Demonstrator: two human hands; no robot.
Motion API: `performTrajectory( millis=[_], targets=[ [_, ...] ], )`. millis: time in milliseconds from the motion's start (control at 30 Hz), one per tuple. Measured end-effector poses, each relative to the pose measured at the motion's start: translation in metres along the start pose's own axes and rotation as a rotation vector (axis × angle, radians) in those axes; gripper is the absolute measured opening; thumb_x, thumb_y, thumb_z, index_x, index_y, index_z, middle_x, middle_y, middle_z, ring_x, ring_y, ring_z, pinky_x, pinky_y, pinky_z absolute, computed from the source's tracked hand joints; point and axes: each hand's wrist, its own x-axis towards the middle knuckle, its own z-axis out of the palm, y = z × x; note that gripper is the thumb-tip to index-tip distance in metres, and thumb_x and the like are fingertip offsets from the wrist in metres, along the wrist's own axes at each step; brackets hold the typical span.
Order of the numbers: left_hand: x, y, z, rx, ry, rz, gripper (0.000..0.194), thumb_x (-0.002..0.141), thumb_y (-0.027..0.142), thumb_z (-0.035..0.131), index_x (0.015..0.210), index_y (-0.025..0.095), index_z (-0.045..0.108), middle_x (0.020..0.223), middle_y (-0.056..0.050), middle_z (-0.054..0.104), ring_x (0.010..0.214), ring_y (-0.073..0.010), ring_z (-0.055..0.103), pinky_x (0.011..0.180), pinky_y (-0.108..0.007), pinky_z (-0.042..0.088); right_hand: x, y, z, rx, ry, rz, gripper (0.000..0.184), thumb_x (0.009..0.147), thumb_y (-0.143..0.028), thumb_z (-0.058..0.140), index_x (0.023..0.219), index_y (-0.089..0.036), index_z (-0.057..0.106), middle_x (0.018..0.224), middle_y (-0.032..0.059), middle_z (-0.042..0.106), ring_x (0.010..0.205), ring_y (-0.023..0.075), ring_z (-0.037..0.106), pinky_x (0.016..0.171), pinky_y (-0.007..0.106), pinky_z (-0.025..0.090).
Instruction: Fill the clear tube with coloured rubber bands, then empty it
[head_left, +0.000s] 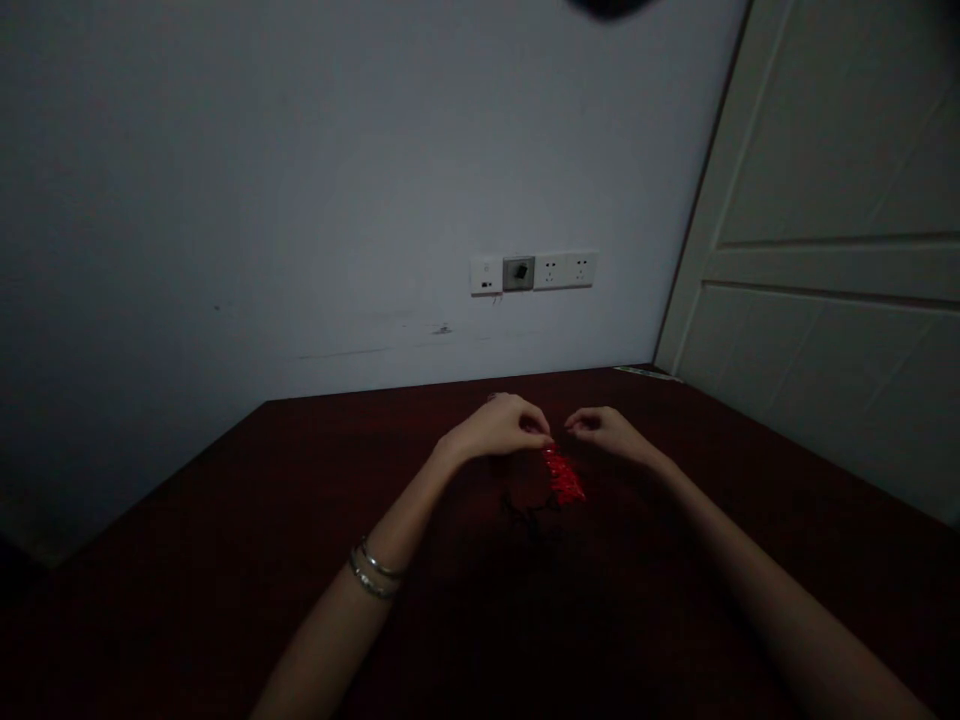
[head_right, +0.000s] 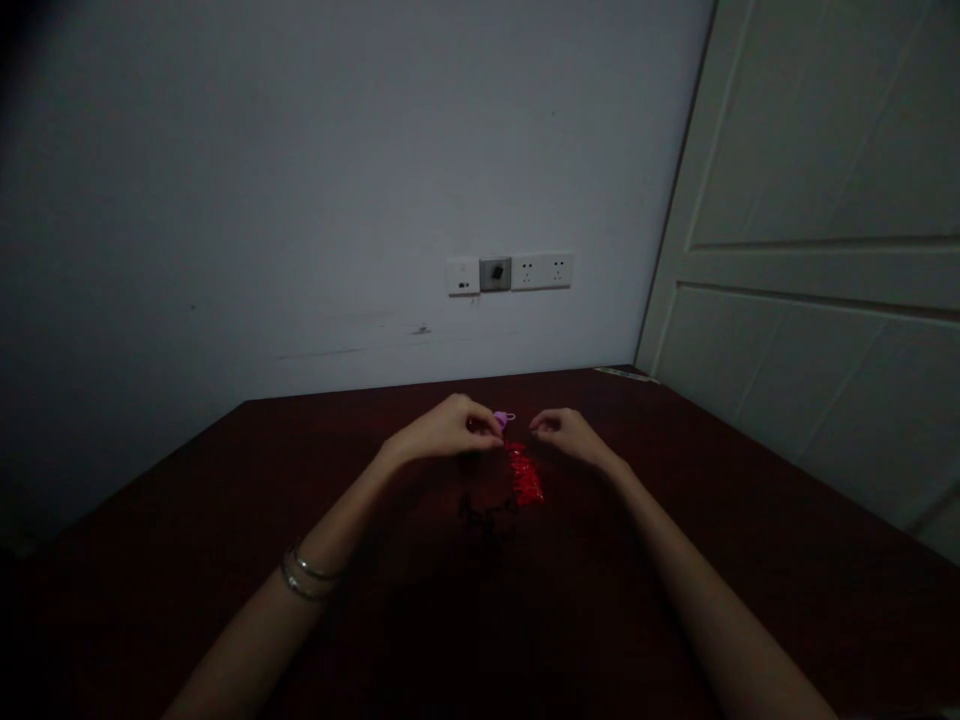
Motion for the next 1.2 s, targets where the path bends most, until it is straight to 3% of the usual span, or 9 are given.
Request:
performTrajectory(
  millis=[133,333,600,967,1200],
  targets=[
    [-0.001,-0.005,0.042,0.176,-0.215,-0.06,0.015,0.072,0.025,0.059,0.079,0.015,0.068,0.073,-0.004,0.066,0.063,-0.0115,0.056,0.056,-0.021,0.037,-0.004,0.013,0.008,0.03,0.025,0.027,0.025,0.067,-0.028,0.055,0.082,-0.011,0.066,0.067,0.0032,0.062,0.06,0.0129,0.053,0.055,0.023,0.04],
    [-0.004,-0.028,0.074,0.293,-0.244,-0.137,0.027,0.068,0.043,0.063,0.08,0.019,0.069,0.076,-0.003,0.066,0.066,-0.0143,0.058,0.054,-0.021,0.037,-0.005,0.014,0.012,0.0,0.008,-0.003,0.026,0.067,-0.028,0.053,0.083,-0.011,0.066,0.069,0.0033,0.063,0.062,0.0132,0.054,0.057,0.023,0.041],
    [-0.004,-0.041,0.087,0.238,-0.178,-0.161,0.024,0.069,0.04,0.064,0.083,0.021,0.067,0.08,-0.001,0.066,0.071,-0.0131,0.059,0.052,-0.019,0.034,-0.009,0.006,0.011,-0.039,0.059,-0.035,0.024,0.069,-0.025,0.051,0.081,-0.012,0.066,0.073,0.0048,0.064,0.066,0.0148,0.056,0.06,0.024,0.043],
    [-0.005,-0.051,0.086,0.1,-0.216,-0.06,0.016,0.071,0.013,0.055,0.08,0.013,0.068,0.079,-0.003,0.066,0.068,-0.01,0.058,0.059,-0.016,0.039,-0.011,0.007,0.006,-0.09,0.114,-0.046,0.024,0.071,-0.028,0.05,0.081,-0.013,0.066,0.079,0.0062,0.065,0.07,0.0163,0.057,0.064,0.026,0.044],
    [-0.005,-0.061,0.083,0.032,-0.258,-0.057,0.013,0.068,0.011,0.055,0.075,0.011,0.066,0.077,-0.004,0.064,0.065,-0.0093,0.056,0.057,-0.016,0.038,-0.013,0.005,0.004,-0.077,0.121,-0.015,0.025,0.07,-0.028,0.05,0.081,-0.013,0.066,0.074,0.0055,0.064,0.066,0.0159,0.056,0.06,0.026,0.043]
  ],
)
